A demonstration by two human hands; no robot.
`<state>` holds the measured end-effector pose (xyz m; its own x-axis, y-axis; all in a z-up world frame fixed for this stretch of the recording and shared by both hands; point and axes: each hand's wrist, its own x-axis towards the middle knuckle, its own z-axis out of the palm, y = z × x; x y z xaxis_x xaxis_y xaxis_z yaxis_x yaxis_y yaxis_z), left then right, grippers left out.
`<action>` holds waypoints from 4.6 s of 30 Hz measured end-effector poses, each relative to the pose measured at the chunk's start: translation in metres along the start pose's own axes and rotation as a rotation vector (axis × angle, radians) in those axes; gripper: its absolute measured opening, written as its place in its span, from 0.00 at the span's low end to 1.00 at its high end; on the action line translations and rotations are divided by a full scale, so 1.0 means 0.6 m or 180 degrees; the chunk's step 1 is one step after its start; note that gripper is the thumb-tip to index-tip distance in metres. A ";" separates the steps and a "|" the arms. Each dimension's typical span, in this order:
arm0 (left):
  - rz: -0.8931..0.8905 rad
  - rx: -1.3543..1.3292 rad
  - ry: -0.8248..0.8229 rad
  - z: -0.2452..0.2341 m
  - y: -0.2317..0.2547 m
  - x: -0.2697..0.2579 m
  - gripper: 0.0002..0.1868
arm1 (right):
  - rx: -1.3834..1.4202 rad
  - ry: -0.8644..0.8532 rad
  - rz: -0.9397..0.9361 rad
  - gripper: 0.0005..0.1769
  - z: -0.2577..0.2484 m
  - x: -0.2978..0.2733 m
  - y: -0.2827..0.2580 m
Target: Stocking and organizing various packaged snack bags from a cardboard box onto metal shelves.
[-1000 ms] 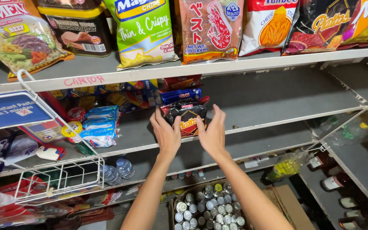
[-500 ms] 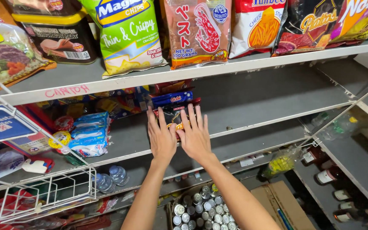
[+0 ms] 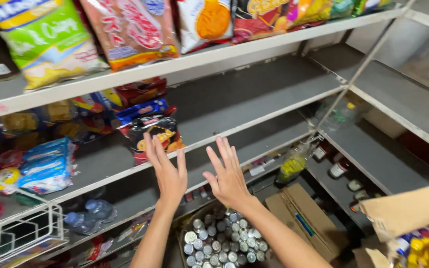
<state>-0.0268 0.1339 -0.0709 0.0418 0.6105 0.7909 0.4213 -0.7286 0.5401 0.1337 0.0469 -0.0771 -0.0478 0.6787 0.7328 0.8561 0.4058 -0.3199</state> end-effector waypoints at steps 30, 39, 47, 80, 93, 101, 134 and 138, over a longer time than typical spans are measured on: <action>0.1148 -0.2371 -0.4119 0.530 0.786 -0.472 0.15 | -0.1514 0.2593 0.3500 0.24 -0.730 -0.800 0.226; 0.2412 -0.1464 -0.5536 0.614 0.864 -0.719 0.33 | -0.2682 0.3529 0.5300 0.35 -0.719 -1.108 0.267; 0.2430 -0.1055 -0.6101 0.591 0.913 -0.798 0.61 | -0.0025 0.4130 0.5453 0.33 -0.728 -1.103 0.269; -0.2131 -0.2945 -0.1694 0.257 0.556 -0.281 0.15 | 0.1767 0.0607 0.3048 0.17 -0.620 -0.465 0.207; -0.0812 -0.0328 -0.0267 0.218 0.271 -0.107 0.12 | 0.0948 -0.0426 0.2438 0.12 -0.280 -0.088 0.326; -0.1241 -0.0454 0.0016 0.298 0.040 0.082 0.23 | 0.0953 0.0082 0.1188 0.12 -0.025 0.133 0.385; -0.0685 0.0802 0.0898 0.473 -0.351 0.238 0.33 | 0.1046 -0.0571 0.0272 0.31 0.363 0.411 0.526; -0.0697 0.0909 0.0423 0.472 -0.348 0.239 0.31 | 0.1291 -0.0743 0.0652 0.48 0.365 0.413 0.534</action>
<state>0.1479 0.4614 -0.1516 -0.1872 0.6829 0.7062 0.6435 -0.4579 0.6134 0.2835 0.4790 -0.1293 -0.0533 0.8690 0.4919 0.5937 0.4236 -0.6842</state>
